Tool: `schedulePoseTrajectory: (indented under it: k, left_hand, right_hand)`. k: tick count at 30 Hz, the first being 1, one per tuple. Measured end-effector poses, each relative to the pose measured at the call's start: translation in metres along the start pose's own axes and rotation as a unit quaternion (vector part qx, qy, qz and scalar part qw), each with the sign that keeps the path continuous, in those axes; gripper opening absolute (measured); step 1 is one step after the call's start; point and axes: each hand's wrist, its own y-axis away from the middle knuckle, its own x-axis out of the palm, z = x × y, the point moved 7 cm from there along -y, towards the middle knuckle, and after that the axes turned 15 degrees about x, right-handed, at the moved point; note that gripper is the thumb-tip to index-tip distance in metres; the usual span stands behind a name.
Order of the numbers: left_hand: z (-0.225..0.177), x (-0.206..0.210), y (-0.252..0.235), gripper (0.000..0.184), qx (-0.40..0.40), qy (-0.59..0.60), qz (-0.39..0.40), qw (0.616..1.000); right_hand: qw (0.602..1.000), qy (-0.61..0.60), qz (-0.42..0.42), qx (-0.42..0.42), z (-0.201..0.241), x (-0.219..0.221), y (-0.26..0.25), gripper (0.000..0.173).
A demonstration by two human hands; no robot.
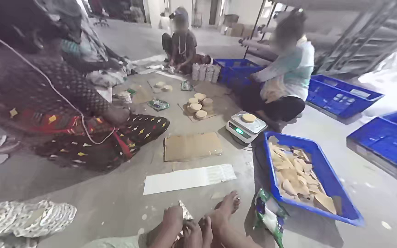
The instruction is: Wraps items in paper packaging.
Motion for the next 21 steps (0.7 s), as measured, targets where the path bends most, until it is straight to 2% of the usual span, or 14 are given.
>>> schedulePoseTrajectory:
  k: [2,4,6,7,8,9,10,11,12,13,15,17,19,21]
  left_hand:
    - [-0.003,0.005,-0.003,0.041,-0.005,-0.033,0.011,0.999]
    - [0.007,0.004,-0.002,0.044,-0.026,-0.002,-0.013,1.000]
    - [0.040,0.010,-0.002,0.055,-0.066,0.139,-0.111,0.982]
    - [0.060,0.017,-0.002,0.057,-0.080,0.248,-0.183,0.948]
    - [0.073,0.023,0.000,0.056,-0.088,0.370,-0.256,0.889]
    - [0.074,0.028,0.007,0.051,-0.087,0.482,-0.316,0.812]
    - [0.061,0.031,0.020,0.043,-0.071,0.584,-0.356,0.726]
    - [0.044,0.030,0.031,0.033,-0.047,0.652,-0.388,0.650]
    - [0.028,0.027,0.041,0.027,-0.032,0.689,-0.412,0.595]
    - [0.011,0.022,0.054,0.026,-0.024,0.700,-0.432,0.568]
    - [-0.013,0.009,0.080,0.023,0.005,0.669,-0.487,0.562]
    - [-0.030,-0.006,0.108,0.021,0.054,0.608,-0.555,0.565]
    - [-0.044,-0.018,0.133,0.023,0.084,0.534,-0.617,0.572]
    - [-0.054,-0.024,0.150,0.024,0.099,0.496,-0.643,0.575]
  right_hand:
    - [1.000,0.010,0.030,0.000,0.005,-0.001,0.004,0.029]
    - [0.999,-0.025,0.044,-0.004,0.008,-0.006,0.011,0.030]
    - [0.997,-0.064,-0.041,0.011,-0.002,-0.015,0.021,0.038]
    - [0.991,-0.087,-0.097,0.027,-0.011,-0.018,0.022,0.050]
    - [0.981,-0.144,-0.126,0.039,-0.015,-0.019,0.023,0.066]
    - [0.967,-0.218,-0.123,0.050,-0.014,-0.021,0.027,0.082]
    - [0.951,-0.291,-0.092,0.057,-0.009,-0.022,0.035,0.089]
    - [0.928,-0.365,-0.039,0.061,0.004,-0.023,0.044,0.083]
    - [0.900,-0.430,0.008,0.064,0.019,-0.023,0.052,0.072]
    - [0.880,-0.470,0.037,0.058,0.033,-0.024,0.058,0.063]
    - [0.848,-0.527,0.027,0.043,0.057,-0.045,0.074,0.046]
    - [0.835,-0.545,0.008,0.076,0.088,-0.099,0.114,0.025]
    - [0.841,-0.534,-0.038,0.084,0.104,-0.137,0.142,0.009]
    - [0.853,-0.511,-0.068,0.084,0.108,-0.152,0.153,0.007]
